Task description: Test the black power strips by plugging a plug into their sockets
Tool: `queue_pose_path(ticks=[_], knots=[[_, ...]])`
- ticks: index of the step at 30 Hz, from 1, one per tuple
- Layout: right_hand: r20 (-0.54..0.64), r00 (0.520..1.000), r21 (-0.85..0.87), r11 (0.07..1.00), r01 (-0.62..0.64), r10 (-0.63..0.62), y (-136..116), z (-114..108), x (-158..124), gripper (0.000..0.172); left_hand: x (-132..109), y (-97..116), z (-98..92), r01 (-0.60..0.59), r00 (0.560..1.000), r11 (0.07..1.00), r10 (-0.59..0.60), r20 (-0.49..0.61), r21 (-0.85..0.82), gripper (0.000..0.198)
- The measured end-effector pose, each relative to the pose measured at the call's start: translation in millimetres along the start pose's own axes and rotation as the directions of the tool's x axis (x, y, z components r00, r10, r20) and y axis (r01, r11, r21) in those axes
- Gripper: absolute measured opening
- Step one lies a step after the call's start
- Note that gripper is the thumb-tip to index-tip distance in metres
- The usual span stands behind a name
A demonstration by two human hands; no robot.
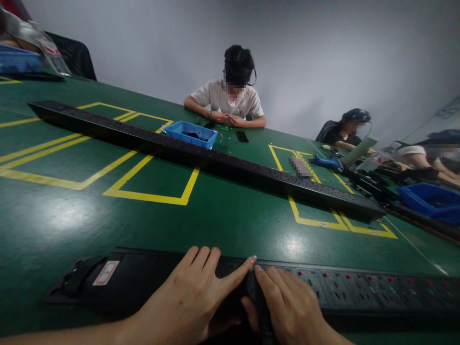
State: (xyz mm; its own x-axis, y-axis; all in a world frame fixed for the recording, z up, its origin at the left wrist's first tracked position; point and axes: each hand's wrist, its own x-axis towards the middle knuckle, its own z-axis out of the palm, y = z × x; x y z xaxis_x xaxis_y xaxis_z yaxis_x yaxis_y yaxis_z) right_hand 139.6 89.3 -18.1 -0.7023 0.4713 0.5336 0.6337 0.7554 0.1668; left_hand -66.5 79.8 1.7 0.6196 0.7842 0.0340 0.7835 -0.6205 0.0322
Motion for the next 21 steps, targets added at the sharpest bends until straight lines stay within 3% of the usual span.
queue_pose_path(ticks=[13,21], knots=[[-0.022,0.999,-0.006,1.0,-0.03,0.03,-1.8,-3.9,8.3,0.028,1.0,1.3,-5.7,-0.002,1.0,1.0,0.002,0.02,-0.002,0.073],[-0.002,0.999,0.0,0.999,-0.033,0.033,-2.7,-4.1,5.8,0.028,-0.1,2.0,1.2,0.002,1.0,1.0,-0.002,-0.02,0.001,0.077]])
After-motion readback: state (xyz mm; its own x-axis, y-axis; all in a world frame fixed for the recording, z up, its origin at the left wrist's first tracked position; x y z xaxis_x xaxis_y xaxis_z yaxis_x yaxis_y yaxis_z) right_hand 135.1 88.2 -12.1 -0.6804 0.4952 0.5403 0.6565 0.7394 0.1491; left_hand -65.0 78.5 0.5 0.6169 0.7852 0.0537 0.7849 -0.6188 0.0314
